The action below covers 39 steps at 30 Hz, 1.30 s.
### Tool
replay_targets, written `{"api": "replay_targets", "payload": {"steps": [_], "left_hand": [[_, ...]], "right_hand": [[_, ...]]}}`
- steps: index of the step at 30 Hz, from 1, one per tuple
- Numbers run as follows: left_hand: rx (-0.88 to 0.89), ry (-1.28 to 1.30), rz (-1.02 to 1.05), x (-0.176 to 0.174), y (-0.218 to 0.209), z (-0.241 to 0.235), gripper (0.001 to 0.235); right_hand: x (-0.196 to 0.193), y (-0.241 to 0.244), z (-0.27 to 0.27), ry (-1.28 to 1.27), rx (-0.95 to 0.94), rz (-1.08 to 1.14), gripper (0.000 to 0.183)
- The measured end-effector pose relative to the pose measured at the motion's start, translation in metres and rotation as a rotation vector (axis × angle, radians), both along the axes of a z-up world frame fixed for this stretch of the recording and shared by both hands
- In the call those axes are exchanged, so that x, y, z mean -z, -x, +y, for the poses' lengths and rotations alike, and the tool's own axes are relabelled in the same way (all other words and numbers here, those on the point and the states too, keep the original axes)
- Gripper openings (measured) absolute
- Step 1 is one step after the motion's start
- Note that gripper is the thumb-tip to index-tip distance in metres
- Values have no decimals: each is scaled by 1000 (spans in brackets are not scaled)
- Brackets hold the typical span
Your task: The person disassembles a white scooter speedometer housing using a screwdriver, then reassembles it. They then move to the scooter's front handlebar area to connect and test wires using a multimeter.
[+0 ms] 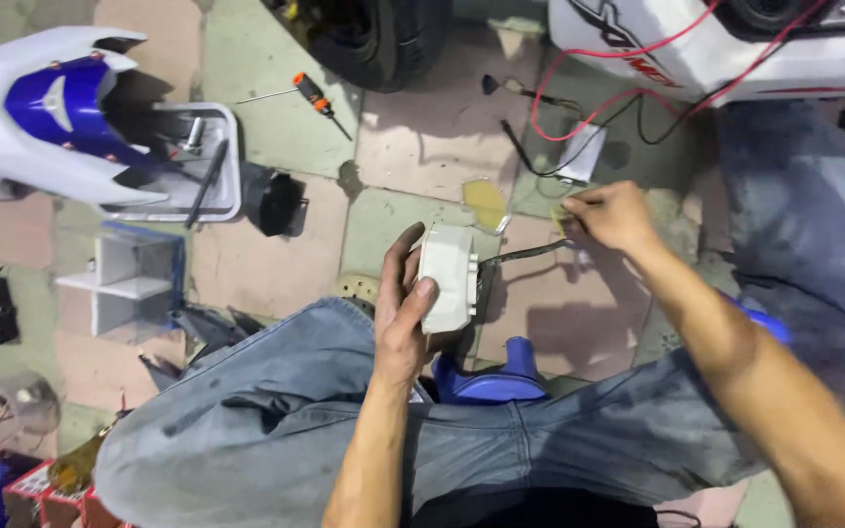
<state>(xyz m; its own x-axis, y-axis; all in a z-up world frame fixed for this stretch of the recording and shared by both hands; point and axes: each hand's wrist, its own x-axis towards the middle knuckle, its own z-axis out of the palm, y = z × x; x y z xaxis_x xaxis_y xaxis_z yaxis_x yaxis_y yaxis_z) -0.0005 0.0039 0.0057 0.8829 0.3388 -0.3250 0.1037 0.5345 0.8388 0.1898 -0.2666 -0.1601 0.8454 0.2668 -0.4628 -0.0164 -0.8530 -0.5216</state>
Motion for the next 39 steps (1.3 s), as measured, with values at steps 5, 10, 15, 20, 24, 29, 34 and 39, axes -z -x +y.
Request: {"api": "replay_targets", "payload": {"steps": [5,10,15,20,24,29,34,39], "left_hand": [[-139,145,72,15,9,12,77],[-443,480,212,23,8,10,59],[-531,607,265,-1,-7,1,53],[-537,639,239,24,4,5,50],[-478,596,216,7,-2,2,60],[-143,282,-43,15,3,4,89],[-28,19,-61,14,4,7,95],[11,-26,-141,16,5,5,91]], "right_hand": [[87,43,45,264,-12,56,21],[77,85,43,236,-119,143,21],[82,114,29,433,-298,36,36],[-155,116,95,-979,229,485,63],[-151,132,111,-1191,346,324,47],[-184,130,118,-891,168,-39,26],[-190,144,108,-711,190,-235,23],[-181,147,114,-589,206,-373,23]]}}
